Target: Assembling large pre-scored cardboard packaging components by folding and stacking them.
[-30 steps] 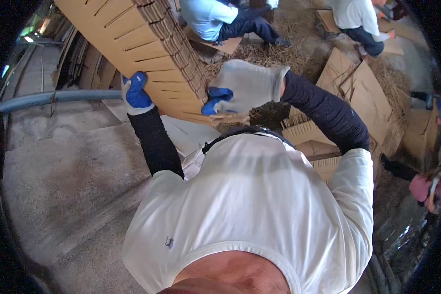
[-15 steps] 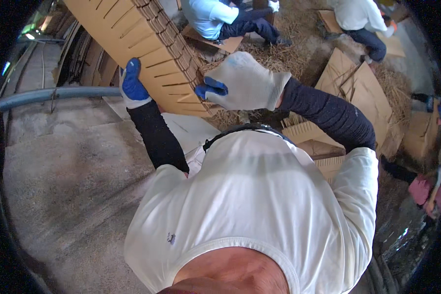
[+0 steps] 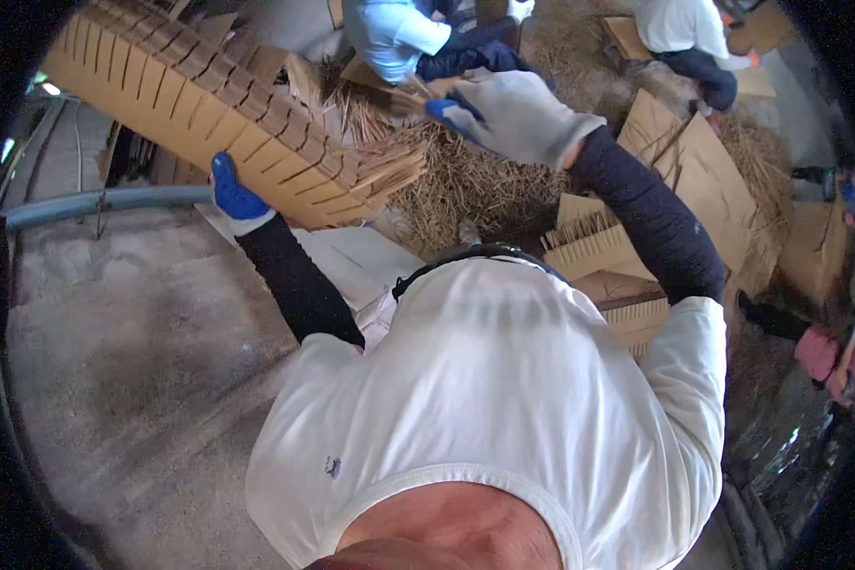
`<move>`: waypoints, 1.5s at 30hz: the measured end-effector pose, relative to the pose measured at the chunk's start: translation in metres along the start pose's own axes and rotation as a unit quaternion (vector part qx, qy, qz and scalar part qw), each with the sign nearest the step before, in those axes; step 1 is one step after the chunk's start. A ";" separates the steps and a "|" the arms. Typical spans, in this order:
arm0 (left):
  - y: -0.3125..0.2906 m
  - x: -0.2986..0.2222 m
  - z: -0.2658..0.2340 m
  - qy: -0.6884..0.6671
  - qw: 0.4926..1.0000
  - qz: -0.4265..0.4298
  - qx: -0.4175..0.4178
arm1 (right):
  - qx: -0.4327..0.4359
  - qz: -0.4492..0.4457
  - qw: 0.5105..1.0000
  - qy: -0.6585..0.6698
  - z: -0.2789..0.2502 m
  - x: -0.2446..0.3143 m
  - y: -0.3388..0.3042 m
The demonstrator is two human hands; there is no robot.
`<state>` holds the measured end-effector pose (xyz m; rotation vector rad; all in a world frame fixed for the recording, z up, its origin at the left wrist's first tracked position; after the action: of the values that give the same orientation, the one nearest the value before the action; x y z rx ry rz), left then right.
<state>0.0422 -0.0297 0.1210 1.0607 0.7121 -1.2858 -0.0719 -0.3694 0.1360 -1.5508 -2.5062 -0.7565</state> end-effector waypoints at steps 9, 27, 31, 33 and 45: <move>-0.006 0.011 -0.009 0.001 1.000 0.014 -0.001 | 0.062 -0.175 0.982 0.038 -0.002 0.075 0.040; -0.011 -0.008 0.029 0.039 0.999 0.002 0.021 | 0.018 -0.172 0.985 -0.020 -0.010 0.040 0.011; -0.005 0.006 0.027 -0.024 0.998 -0.010 0.062 | 0.264 -0.085 0.960 -0.030 0.019 0.065 0.017; -0.006 0.006 0.034 0.021 0.997 -0.004 0.077 | 0.247 -0.109 0.962 -0.031 0.024 0.067 0.017; -0.024 -0.013 0.056 0.045 0.994 0.032 0.094 | 0.138 -0.251 0.956 0.068 0.023 0.084 -0.004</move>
<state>0.0086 -0.0746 0.1485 1.2910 0.6292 -1.2746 -0.1121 -0.2921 0.1429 -0.7525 -2.7757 -0.5023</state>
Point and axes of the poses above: each hand's wrist, its own y-axis towards the middle knuckle, its own z-axis out of the palm, x = y × z, the point moved 5 cm from there along y, towards the middle knuckle, and after that the axes turned 5 degrees about -z, right-handed, at the moved point
